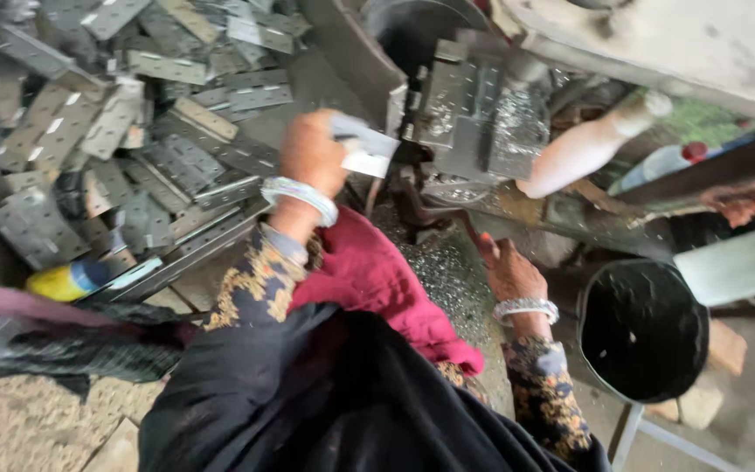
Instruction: The person repeatedly picks metal hinge pieces from a bin, places them into a press machine, and operates the press with a lever. The person then removes the processed pieces and returns them to the bin. This cycle continues throughout the video.
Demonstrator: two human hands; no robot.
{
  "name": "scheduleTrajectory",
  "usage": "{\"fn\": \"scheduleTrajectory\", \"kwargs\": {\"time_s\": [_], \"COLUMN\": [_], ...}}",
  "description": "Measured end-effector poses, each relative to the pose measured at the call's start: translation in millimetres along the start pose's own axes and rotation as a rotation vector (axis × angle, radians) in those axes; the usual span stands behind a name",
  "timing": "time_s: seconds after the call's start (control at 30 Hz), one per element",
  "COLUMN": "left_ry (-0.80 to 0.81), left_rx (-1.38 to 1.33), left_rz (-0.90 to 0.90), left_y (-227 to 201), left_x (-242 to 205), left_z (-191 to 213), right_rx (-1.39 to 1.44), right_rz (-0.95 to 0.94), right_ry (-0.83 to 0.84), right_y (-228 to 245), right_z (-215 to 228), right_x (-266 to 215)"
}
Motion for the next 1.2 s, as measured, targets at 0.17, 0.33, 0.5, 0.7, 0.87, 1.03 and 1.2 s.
{"fn": "scheduleTrajectory", "kwargs": {"time_s": [0.17, 0.33, 0.5, 0.7, 0.87, 1.03, 1.2], "left_ry": [0.130, 0.141, 0.366, 0.176, 0.264, 0.163, 0.271], "left_rx": [0.638, 0.620, 0.804, 0.882, 0.848, 0.789, 0.790], "left_rz": [-0.530, -0.454, -0.213, -0.293, -0.326, -0.303, -0.281], "left_y": [-88, -56, -42, -59, -58, -53, -43], "left_x": [-47, -33, -5, 8, 17, 25, 14], "left_z": [-156, -220, -222, -209, -213, -213, -218], "right_rx": [-0.021, -0.037, -0.085, 0.182, -0.107, 0.130, -0.016], "right_rz": [0.013, 0.006, 0.058, -0.079, 0.343, -0.081, 0.020], "right_ry": [-0.051, -0.051, -0.096, -0.020, -0.125, -0.026, -0.082], "right_y": [10, 20, -2, -30, -7, -6, -13], "right_z": [4, 25, 4, -82, -36, -20, -32], "right_x": [-9, -13, 8, 3, 6, -3, -10]}}
Point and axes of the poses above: each hand's wrist, its own x-axis towards the middle knuckle, its own z-axis out of the back of the hand, y = z × x, the point moved 6 cm from there along x, towards the middle knuckle, and after that the axes turned 6 degrees about -x, right-handed, at the moved point
